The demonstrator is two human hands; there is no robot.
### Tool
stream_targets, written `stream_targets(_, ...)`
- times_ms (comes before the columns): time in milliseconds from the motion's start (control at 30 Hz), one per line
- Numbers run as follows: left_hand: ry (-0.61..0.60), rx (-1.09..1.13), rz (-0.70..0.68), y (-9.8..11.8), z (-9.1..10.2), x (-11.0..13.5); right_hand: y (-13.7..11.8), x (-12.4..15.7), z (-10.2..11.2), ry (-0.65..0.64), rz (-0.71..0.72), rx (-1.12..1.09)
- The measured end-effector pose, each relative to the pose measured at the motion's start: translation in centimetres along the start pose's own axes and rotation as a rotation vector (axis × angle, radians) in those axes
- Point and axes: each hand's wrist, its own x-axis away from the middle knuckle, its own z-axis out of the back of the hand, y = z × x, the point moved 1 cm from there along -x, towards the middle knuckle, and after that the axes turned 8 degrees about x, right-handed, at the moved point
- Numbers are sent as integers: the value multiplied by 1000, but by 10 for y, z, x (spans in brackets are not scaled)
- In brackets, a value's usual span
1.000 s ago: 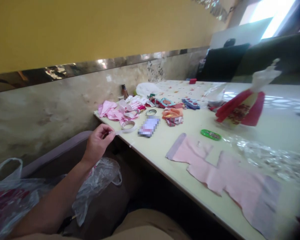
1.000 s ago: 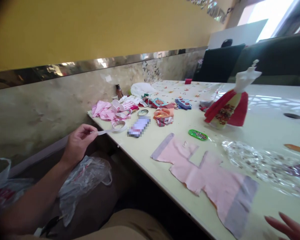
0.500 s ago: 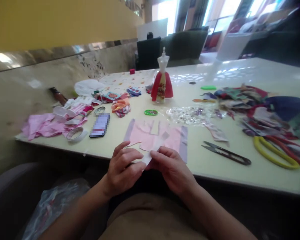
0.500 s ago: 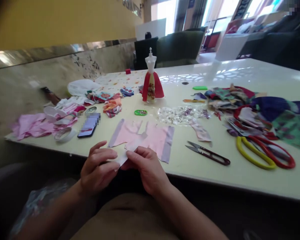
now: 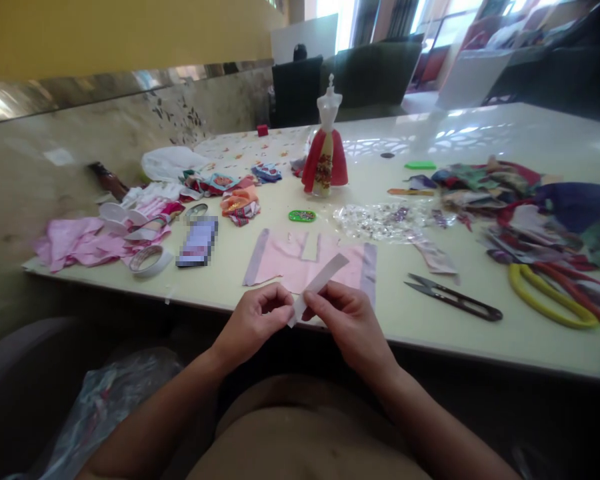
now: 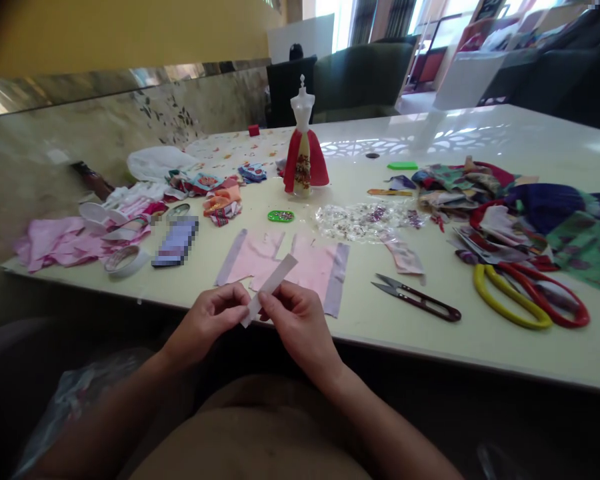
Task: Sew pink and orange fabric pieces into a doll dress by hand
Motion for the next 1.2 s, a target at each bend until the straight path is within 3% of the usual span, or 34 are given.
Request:
stream_targets(200, 100, 67, -22, -5, -3, -6, 7, 6, -3, -104, -83, -154)
stream_targets(400, 289, -197, -220, -5, -1, -5, 14, 15, -3, -160, -220, -192)
stream_targets(500, 351, -164, -243, -8, 1, -6, 13, 16, -1, -147, -217, -120)
stream_targets(633, 348, -27, -220, -15, -5, -8, 12, 15, -7, -7, -64, 76)
stream_targets(900, 294, -1, -235, -18, -26, -5, 10, 21, -14, 184, 169, 375)
stream_targets(1200, 252, 284, -93, -27, -40, -11, 4, 27, -4, 237, 44, 281)
